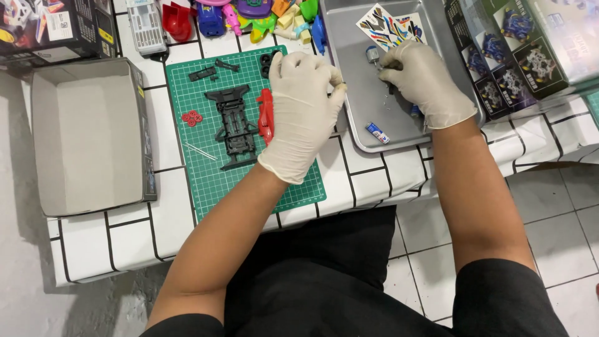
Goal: Assembling a plastic model toy car by fitting gears and various components onto the chassis
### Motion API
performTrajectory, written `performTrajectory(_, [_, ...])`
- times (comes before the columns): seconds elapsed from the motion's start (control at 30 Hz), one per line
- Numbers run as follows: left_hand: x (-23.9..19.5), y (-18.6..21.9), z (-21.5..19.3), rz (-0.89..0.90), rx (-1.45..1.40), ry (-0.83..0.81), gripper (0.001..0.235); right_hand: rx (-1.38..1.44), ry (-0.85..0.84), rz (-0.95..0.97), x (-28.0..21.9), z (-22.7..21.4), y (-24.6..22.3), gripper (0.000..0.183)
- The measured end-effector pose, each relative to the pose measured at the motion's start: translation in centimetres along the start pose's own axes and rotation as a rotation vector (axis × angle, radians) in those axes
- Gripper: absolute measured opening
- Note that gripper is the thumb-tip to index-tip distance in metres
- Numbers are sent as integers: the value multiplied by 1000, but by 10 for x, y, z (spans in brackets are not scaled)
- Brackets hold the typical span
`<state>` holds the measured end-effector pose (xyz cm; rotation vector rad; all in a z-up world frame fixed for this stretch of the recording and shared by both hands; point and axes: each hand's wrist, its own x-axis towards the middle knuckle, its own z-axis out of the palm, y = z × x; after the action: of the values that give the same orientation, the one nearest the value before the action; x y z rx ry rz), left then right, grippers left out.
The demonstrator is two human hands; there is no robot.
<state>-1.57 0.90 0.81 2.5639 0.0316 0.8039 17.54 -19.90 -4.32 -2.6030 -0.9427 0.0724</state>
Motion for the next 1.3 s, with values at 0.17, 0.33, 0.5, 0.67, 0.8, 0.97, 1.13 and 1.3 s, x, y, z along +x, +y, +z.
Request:
performTrajectory(0.17, [-17, -14, -32, -7, -33, 88, 8, -20, 2, -27, -1, 1, 5, 11])
performTrajectory(0.33, [-40, -30, -65, -68, -97, 103, 8, 81, -7, -25, -5, -4, -2, 17])
performTrajectory(0.5, [-61, -44, -92, -70, -126, 150, 10, 52, -50, 11, -7, -8, -10, 20])
performTrajectory(0.67, [-79, -51, -107, -118, -139, 170, 10, 70, -68, -11, -10, -12, -18, 15])
performTrajectory(0.8, [-90, -53, -115, -127, -177, 192, 11, 81, -61, -18, -11, -10, -14, 15])
performTrajectory(0.97, [-106, -57, -120, -136, -205, 180, 13, 169, -73, 94, -26, -27, -46, 14])
performTrajectory(1.13, [-128, -65, -129, -178, -237, 128, 11, 238, 40, 46, -48, -37, -78, 13])
performTrajectory(1.3, [-140, -76, -133, -84, -160, 137, 9, 464, 7, 34, -95, -59, -196, 16])
